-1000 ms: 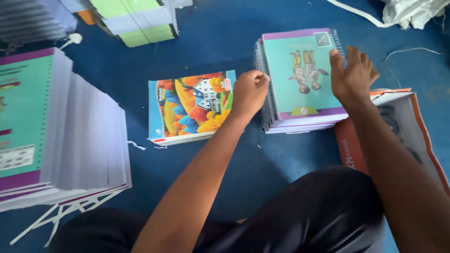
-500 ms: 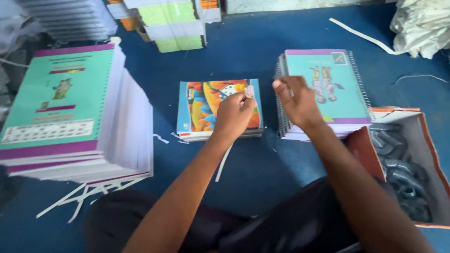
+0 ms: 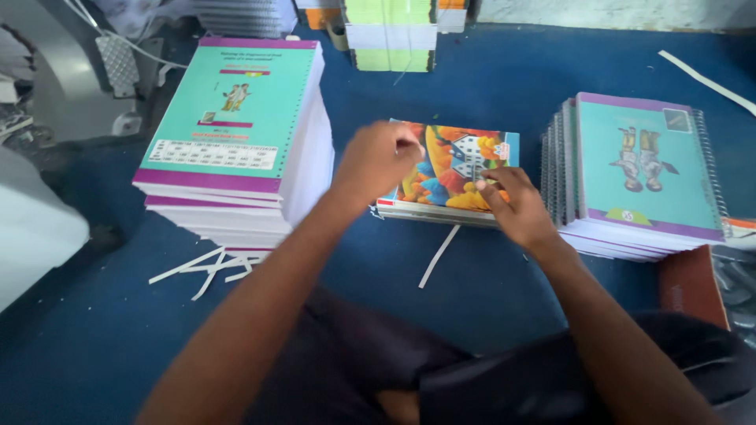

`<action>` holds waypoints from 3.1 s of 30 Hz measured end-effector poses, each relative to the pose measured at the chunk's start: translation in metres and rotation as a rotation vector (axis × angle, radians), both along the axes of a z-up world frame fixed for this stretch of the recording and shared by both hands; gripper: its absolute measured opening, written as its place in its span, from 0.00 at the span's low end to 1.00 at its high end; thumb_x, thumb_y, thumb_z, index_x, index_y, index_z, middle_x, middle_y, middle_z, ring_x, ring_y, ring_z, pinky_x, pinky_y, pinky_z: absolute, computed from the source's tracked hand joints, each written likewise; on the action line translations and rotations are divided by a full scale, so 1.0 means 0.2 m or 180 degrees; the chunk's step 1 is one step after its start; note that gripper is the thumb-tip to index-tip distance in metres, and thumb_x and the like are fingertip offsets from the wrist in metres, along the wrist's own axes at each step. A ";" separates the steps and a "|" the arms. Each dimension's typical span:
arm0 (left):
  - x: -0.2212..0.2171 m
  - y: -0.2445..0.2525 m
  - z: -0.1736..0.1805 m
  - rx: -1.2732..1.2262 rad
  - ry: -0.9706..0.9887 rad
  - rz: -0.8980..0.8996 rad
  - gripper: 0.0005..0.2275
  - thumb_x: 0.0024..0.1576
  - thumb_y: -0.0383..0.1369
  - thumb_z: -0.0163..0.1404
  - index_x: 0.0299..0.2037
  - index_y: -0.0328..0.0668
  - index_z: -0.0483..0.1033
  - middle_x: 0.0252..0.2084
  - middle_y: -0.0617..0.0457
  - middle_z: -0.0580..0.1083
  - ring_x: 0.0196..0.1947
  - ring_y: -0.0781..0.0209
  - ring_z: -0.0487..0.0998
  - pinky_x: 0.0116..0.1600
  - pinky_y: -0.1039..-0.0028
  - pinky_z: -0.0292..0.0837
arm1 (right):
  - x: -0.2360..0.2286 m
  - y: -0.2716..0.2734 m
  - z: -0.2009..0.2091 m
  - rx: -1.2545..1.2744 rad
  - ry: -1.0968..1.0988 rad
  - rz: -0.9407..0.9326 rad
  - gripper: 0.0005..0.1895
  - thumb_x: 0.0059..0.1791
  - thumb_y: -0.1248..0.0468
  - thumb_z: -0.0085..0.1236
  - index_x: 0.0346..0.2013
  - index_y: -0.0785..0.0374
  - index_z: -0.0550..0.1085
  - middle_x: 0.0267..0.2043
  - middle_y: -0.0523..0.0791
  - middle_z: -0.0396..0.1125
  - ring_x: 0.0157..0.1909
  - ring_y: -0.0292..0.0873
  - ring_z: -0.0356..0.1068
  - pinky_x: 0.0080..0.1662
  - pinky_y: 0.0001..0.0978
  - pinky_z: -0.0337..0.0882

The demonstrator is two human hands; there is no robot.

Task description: The person sits on the floor and binds spiral notebooks by hand. They insert a plastic spiral coil into the punched holes of a notebook, then close the coil ends to secure it. They repeat this process for multiple notebooks, stacking the finished ones to the side.

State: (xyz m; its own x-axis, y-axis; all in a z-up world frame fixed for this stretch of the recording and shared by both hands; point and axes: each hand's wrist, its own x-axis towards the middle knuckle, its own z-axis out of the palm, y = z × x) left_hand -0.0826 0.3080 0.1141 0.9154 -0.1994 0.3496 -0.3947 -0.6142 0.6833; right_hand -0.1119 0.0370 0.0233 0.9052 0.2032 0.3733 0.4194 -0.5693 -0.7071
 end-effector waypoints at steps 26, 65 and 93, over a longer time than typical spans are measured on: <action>0.23 0.60 0.29 0.2863 0.0813 0.1371 0.34 0.37 0.47 0.71 0.51 0.36 0.75 0.52 0.37 0.72 0.49 0.37 0.77 0.47 0.52 0.77 | -0.03 0.00 0.08 -0.0055 0.0423 -0.0131 0.22 0.56 0.53 0.53 0.58 0.66 0.72 0.59 0.57 0.64 0.53 0.52 0.70 0.50 0.42 0.73; 0.29 0.94 0.31 0.1813 -0.0168 0.0503 0.17 0.44 0.43 0.60 0.30 0.33 0.82 0.22 0.42 0.75 0.21 0.51 0.77 0.33 0.64 0.76 | -0.03 1.09 0.44 0.1084 0.1239 0.1255 0.26 0.52 0.59 0.56 0.64 0.64 0.69 0.42 0.45 0.70 0.31 0.34 0.72 0.29 0.25 0.72; 0.31 1.00 0.22 0.1405 -0.0711 0.0335 0.27 0.48 0.55 0.62 0.18 0.31 0.78 0.20 0.42 0.75 0.36 0.49 0.79 0.39 0.61 0.74 | 0.19 1.43 0.60 0.1809 0.2831 0.1186 0.25 0.47 0.54 0.57 0.49 0.73 0.74 0.39 0.53 0.77 0.38 0.47 0.80 0.41 0.38 0.82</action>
State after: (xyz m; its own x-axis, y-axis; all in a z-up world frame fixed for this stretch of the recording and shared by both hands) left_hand -0.0197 0.5087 0.1573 0.8510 -0.2831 0.4423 -0.4221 -0.8699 0.2553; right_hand -0.0744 0.3238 0.1431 0.8142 0.5232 -0.2517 -0.2880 -0.0123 -0.9575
